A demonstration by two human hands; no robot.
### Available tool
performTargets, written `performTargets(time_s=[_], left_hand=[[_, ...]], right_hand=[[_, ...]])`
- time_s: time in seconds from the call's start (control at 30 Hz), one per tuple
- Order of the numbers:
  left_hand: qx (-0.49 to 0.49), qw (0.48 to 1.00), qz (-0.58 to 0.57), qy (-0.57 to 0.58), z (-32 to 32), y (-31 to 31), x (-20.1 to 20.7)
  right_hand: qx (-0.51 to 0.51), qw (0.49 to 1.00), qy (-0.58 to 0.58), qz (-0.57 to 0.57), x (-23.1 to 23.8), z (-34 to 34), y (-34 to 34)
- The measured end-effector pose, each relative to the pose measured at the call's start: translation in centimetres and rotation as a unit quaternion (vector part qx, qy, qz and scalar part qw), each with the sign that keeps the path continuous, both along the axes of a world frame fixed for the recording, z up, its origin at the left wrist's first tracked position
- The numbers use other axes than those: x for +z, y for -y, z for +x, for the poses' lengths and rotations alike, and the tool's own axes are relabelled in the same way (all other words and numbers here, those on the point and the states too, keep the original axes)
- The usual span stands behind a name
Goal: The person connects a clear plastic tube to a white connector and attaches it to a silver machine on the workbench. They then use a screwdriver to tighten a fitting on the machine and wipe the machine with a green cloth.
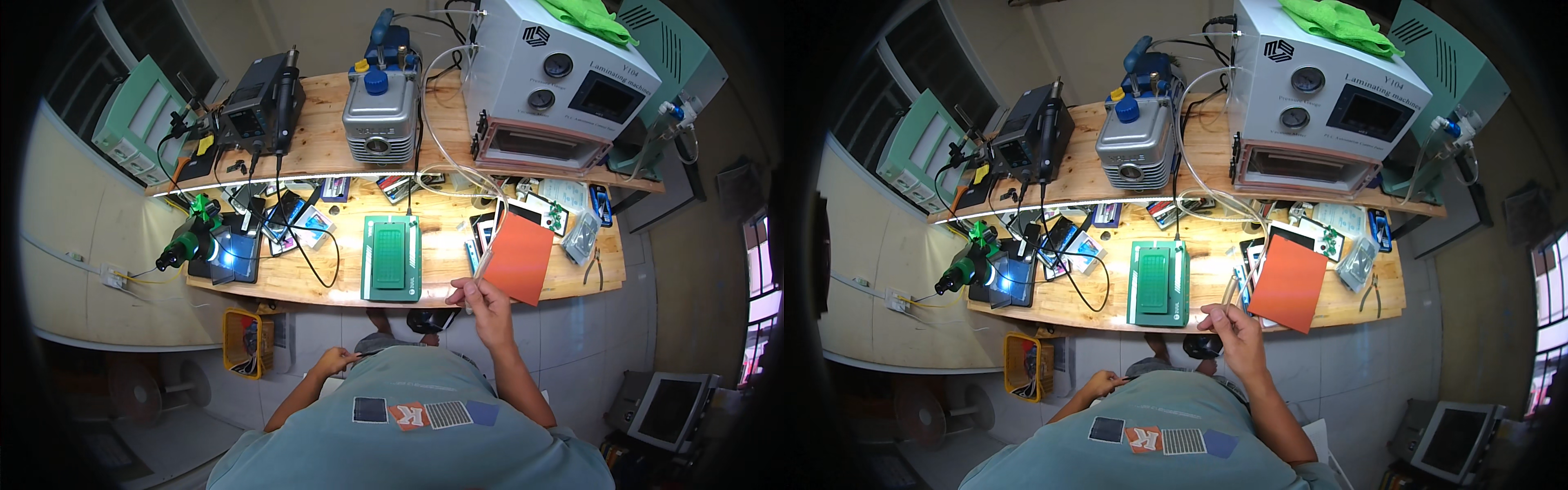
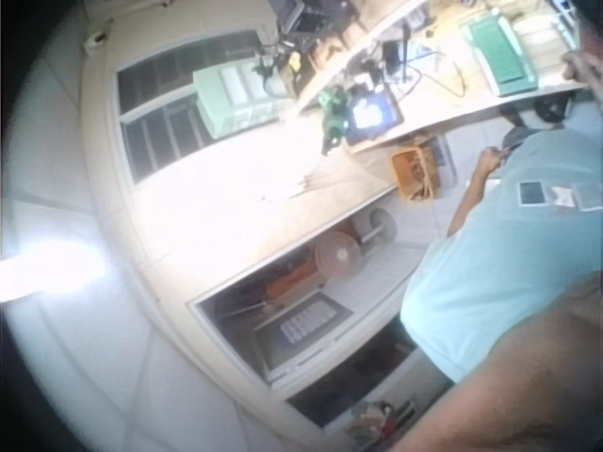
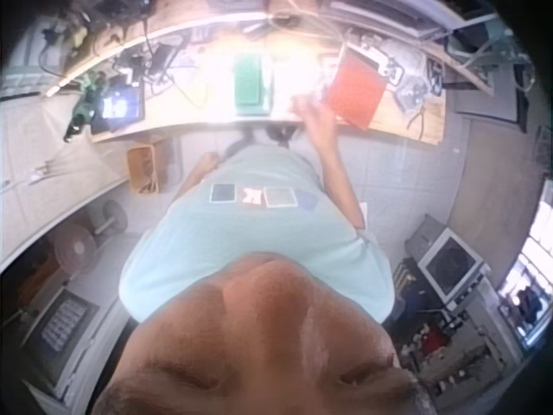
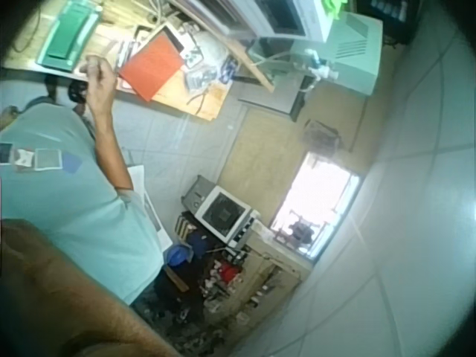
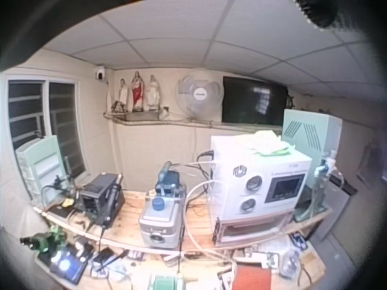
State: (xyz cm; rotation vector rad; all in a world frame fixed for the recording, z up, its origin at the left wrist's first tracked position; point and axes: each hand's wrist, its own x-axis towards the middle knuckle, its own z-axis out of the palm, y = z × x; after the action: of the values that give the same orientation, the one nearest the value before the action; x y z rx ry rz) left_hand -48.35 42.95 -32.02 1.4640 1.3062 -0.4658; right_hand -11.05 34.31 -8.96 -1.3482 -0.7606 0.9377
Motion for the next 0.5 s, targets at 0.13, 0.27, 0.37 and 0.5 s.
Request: performTargets(time_s=[0.13, 0.27, 0.37, 0.5], left_hand=[[-0.028, 0.999, 0.038, -0.011, -1.8, 0.8, -1.1], [-0.046, 0.996, 0.073, -0.007, -3.8, 1.5, -2.6], [-0.044, 0.994, 0.097, 0.002, -4.3, 2.0, -3.2], [-0.009, 0.997, 0.075, 0.022, -3.9, 2.1, -3.0]], right_hand=[[0.000, 1.000, -0.015, 0.016, 1.5, 0.6, 0.0], [-0.005, 1.000, -0.015, 0.015, 1.9, 1.3, 0.1], [-0.021, 1.000, -0.002, 0.018, 2.1, 1.8, 0.4], [-0.031, 0.999, 0.009, 0.005, 2.9, 2.2, 0.1]])
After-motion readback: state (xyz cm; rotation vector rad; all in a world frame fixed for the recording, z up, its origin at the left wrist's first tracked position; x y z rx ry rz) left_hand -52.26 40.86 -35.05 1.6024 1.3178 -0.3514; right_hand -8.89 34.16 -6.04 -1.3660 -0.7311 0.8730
